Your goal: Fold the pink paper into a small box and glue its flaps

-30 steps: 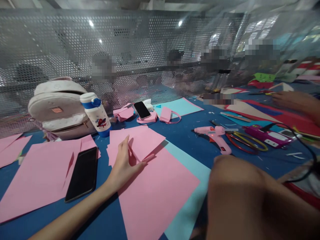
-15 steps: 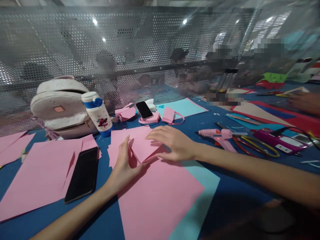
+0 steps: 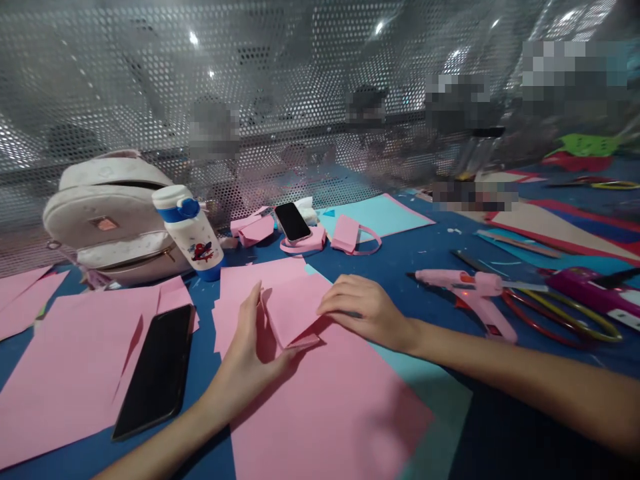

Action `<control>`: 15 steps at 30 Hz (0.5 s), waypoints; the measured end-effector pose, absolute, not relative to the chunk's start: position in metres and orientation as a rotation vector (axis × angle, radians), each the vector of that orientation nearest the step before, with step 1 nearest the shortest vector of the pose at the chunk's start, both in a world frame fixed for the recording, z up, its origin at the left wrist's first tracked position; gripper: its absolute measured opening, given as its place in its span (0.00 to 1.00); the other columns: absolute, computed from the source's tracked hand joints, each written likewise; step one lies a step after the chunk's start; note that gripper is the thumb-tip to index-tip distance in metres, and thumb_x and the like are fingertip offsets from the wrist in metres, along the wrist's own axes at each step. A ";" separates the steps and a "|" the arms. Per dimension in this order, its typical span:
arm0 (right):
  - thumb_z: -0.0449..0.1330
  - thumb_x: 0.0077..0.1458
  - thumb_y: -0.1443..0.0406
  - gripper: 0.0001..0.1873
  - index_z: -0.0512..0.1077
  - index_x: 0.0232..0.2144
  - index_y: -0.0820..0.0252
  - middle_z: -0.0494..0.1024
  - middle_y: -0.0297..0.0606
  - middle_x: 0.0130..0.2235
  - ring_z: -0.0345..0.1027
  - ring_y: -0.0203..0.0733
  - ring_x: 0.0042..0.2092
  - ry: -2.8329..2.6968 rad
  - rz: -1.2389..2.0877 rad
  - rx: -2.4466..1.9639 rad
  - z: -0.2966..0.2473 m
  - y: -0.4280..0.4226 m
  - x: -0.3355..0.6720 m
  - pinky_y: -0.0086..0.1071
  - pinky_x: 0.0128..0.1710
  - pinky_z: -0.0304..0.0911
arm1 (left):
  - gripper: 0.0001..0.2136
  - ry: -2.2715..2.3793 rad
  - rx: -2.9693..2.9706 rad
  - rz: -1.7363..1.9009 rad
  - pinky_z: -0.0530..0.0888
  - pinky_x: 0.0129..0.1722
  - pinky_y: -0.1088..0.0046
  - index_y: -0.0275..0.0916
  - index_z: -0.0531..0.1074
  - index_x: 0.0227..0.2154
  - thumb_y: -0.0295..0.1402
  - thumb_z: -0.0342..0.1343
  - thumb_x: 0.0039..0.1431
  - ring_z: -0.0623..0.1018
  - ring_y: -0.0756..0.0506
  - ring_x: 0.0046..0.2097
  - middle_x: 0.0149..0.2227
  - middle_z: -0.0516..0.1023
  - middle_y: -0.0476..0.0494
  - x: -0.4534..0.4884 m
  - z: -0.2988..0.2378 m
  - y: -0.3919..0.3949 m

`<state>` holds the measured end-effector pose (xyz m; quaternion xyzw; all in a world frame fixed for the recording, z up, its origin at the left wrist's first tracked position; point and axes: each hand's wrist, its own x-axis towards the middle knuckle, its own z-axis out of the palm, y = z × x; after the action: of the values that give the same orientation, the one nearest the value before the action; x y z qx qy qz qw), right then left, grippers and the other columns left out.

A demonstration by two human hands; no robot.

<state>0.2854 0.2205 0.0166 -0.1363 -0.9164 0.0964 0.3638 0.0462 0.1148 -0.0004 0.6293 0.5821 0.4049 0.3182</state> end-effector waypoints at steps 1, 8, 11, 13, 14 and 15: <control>0.61 0.64 0.69 0.05 0.78 0.39 0.57 0.82 0.37 0.37 0.72 0.40 0.39 -2.329 0.264 -0.347 0.018 0.219 0.285 0.35 0.40 0.63 | 0.47 1.516 1.655 1.072 0.51 0.70 0.49 0.47 0.37 0.70 0.44 0.63 0.57 0.49 0.35 0.73 0.72 0.46 0.36 0.046 -0.001 0.115; 0.61 0.63 0.70 0.06 0.78 0.39 0.58 0.81 0.38 0.35 0.71 0.39 0.36 -2.153 0.447 -0.369 0.026 0.204 0.282 0.34 0.39 0.65 | 0.46 1.248 1.441 1.234 0.61 0.67 0.53 0.52 0.40 0.70 0.45 0.64 0.56 0.52 0.35 0.72 0.73 0.48 0.38 0.042 -0.004 0.121; 0.61 0.63 0.70 0.06 0.79 0.39 0.58 0.81 0.38 0.35 0.71 0.38 0.36 -2.110 0.493 -0.376 0.027 0.196 0.280 0.33 0.37 0.66 | 0.48 1.195 1.267 1.239 0.65 0.65 0.52 0.51 0.41 0.70 0.48 0.65 0.54 0.55 0.32 0.71 0.72 0.51 0.35 0.044 0.002 0.122; 0.61 0.62 0.70 0.06 0.79 0.39 0.58 0.81 0.38 0.34 0.72 0.38 0.36 -2.095 0.516 -0.364 0.029 0.192 0.279 0.33 0.37 0.66 | 0.49 1.161 1.151 1.191 0.67 0.63 0.51 0.52 0.41 0.70 0.49 0.66 0.53 0.57 0.30 0.70 0.72 0.50 0.35 0.046 0.006 0.121; 0.61 0.62 0.70 0.06 0.79 0.39 0.58 0.81 0.38 0.34 0.72 0.38 0.36 -2.091 0.524 -0.357 0.029 0.190 0.279 0.32 0.37 0.67 | 0.50 1.132 1.104 1.177 0.68 0.62 0.51 0.53 0.41 0.71 0.50 0.66 0.52 0.58 0.29 0.70 0.72 0.50 0.36 0.046 0.008 0.120; 0.61 0.62 0.70 0.06 0.79 0.39 0.58 0.81 0.38 0.34 0.72 0.38 0.36 -2.087 0.530 -0.352 0.030 0.188 0.279 0.32 0.37 0.67 | 0.51 1.097 1.072 1.171 0.69 0.61 0.51 0.53 0.40 0.71 0.50 0.67 0.51 0.59 0.29 0.69 0.72 0.49 0.36 0.047 0.009 0.119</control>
<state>0.2785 0.1884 0.0297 -0.1430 -0.8484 0.2156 0.4618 0.0471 0.1194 0.0090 0.4567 0.4673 0.4987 0.5696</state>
